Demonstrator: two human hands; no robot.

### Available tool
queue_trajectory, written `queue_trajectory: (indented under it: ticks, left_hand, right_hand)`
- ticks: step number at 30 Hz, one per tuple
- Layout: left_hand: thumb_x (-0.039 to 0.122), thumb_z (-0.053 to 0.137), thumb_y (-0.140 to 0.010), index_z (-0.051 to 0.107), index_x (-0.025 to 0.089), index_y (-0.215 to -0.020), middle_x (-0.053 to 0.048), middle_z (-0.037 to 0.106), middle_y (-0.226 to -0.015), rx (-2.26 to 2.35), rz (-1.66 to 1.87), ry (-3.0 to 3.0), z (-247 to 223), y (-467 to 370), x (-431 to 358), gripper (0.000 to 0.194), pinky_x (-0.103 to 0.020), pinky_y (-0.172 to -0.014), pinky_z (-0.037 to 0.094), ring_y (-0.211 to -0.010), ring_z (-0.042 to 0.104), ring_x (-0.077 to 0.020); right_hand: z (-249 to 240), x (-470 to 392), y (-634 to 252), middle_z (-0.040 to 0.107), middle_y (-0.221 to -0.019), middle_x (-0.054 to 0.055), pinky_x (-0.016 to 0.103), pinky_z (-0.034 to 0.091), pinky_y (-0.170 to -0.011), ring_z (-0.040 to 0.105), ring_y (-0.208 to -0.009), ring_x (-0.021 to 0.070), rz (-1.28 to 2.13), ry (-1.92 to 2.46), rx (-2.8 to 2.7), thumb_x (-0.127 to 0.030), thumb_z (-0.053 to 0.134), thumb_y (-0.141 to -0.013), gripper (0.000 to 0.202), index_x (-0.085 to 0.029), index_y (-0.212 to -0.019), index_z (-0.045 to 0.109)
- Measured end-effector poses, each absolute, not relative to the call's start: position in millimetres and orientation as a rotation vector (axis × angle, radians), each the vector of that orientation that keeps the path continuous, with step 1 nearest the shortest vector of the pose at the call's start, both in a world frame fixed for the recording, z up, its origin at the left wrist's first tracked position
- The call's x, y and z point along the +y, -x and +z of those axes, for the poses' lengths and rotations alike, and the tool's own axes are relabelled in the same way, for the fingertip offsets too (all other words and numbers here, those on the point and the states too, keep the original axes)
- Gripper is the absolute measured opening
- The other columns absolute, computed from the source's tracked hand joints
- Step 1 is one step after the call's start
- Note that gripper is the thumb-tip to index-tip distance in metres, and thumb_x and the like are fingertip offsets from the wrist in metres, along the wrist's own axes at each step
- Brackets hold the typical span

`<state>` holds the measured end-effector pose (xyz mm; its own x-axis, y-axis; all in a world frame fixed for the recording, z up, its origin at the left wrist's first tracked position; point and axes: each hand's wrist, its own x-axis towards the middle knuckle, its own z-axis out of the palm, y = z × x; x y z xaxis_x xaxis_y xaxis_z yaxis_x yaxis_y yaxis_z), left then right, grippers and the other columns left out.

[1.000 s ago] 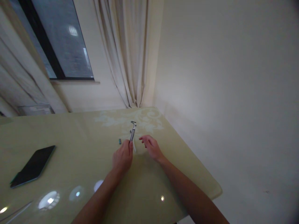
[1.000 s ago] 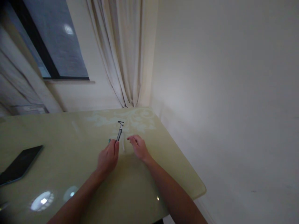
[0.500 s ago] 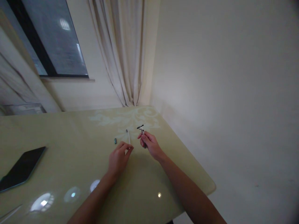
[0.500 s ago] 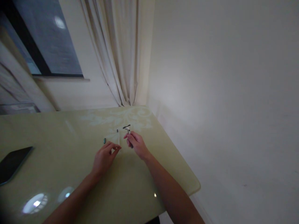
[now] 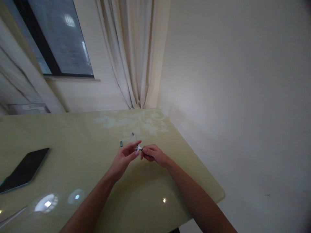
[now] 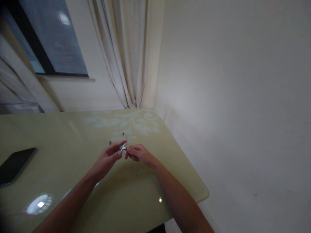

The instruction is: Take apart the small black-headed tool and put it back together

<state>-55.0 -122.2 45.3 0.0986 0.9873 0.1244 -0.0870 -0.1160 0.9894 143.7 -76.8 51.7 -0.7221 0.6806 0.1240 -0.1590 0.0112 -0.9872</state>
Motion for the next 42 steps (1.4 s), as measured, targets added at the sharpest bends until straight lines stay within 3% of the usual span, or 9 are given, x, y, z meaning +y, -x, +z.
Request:
queue_trajectory:
  ticks: [4, 9, 19, 34, 42]
  left_hand:
    - [0.047, 0.091, -0.069, 0.078, 0.021, -0.122, -0.007, 0.075, -0.099, 0.967, 1.285, -1.246, 48.6, 55.2, -122.7, 0.060, -0.034, -0.086, 0.053, -0.091, 0.066, -0.0219]
    - [0.033, 0.095, -0.068, 0.077, 0.022, -0.123, -0.005, 0.074, -0.093, 0.829, 1.255, -1.250, 55.3, 53.0, -126.7, 0.059, -0.030, -0.079, 0.053, -0.085, 0.066, -0.0191]
    - [0.040, 0.085, -0.081, 0.079, 0.020, -0.115, 0.000, 0.063, -0.077, 1.048, 1.301, -1.650, 47.3, 55.7, -126.2, 0.040, -0.026, -0.068, 0.045, -0.071, 0.055, -0.0140]
    - [0.037, 0.087, -0.079, 0.080, 0.021, -0.110, 0.000, 0.060, -0.076, 1.018, 1.311, -1.680, 47.6, 56.7, -127.5, 0.036, -0.026, -0.069, 0.045, -0.071, 0.054, -0.0142]
    - [0.034, 0.089, -0.076, 0.081, 0.018, -0.107, -0.003, 0.065, -0.080, 0.871, 1.296, -1.478, 56.0, 55.8, -130.3, 0.036, -0.027, -0.069, 0.048, -0.073, 0.058, -0.0146]
  right_hand:
    - [49.2, -74.2, -146.3, 0.038, -0.052, -0.007, 0.025, 0.017, -0.047, 0.027, -0.046, 0.0078, 1.781, 0.550, -1.715, -0.059, 0.058, -0.096, 0.050, -0.014, -0.078, 0.069]
    - [44.1, -71.6, -148.5, 0.038, -0.050, -0.007, 0.025, 0.017, -0.048, 0.027, -0.046, 0.0073, 1.817, 0.569, -1.701, -0.056, 0.062, -0.095, 0.049, -0.013, -0.072, 0.067]
    - [46.6, -70.0, -151.5, 0.038, -0.047, -0.007, 0.028, 0.015, -0.049, 0.027, -0.046, 0.0074, 1.763, 0.607, -1.733, -0.055, 0.067, -0.092, 0.049, -0.014, -0.065, 0.065]
    - [49.4, -70.7, -151.5, 0.038, -0.046, -0.007, 0.029, 0.016, -0.051, 0.028, -0.046, 0.0077, 1.727, 0.649, -1.745, -0.054, 0.068, -0.088, 0.049, -0.014, -0.060, 0.064]
    - [54.5, -71.4, -153.7, 0.039, -0.046, -0.006, 0.028, 0.015, -0.050, 0.028, -0.046, 0.0075, 1.728, 0.655, -1.772, -0.055, 0.071, -0.086, 0.050, -0.014, -0.058, 0.063]
